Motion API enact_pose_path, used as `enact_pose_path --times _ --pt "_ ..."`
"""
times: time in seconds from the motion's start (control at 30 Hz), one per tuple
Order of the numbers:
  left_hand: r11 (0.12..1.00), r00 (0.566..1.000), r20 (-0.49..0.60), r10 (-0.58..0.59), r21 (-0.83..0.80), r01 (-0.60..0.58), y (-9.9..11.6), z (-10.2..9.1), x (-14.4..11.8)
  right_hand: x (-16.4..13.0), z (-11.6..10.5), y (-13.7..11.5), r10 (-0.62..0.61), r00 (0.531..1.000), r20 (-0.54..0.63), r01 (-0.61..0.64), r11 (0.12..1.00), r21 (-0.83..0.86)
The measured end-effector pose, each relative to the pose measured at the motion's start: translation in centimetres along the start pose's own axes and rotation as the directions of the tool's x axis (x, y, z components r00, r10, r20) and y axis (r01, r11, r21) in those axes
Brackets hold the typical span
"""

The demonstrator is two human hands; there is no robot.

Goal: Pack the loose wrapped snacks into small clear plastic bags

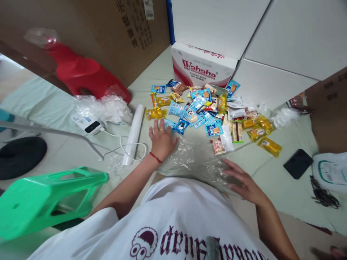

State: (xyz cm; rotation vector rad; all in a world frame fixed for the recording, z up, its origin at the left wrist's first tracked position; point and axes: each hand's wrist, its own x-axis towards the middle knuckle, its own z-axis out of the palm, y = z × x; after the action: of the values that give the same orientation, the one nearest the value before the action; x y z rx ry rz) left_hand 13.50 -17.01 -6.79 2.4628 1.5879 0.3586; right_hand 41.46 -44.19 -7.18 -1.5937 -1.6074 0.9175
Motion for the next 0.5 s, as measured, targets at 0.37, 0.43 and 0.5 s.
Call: enact_pose_path --times 0.37,0.43,0.5 --pt "0.645 0.62 0.179 0.764 -0.188 -0.741 4.1 5.5 -6.9 12.4 -2.5 5.8 0.481 0.682 -0.551 -0.717 0.588 -0.374" --pt "0.757 0.728 0.214 0.651 -0.112 -0.644 4.1 6.5 -5.8 13.6 -1.8 5.9 0.515 0.644 -0.566 -0.745 0.592 -0.309" --pt "0.825 0.805 0.188 0.563 -0.068 -0.561 3.8 6.9 -4.8 13.8 -1.6 6.3 0.548 0.64 -0.538 -0.729 0.654 -0.202"
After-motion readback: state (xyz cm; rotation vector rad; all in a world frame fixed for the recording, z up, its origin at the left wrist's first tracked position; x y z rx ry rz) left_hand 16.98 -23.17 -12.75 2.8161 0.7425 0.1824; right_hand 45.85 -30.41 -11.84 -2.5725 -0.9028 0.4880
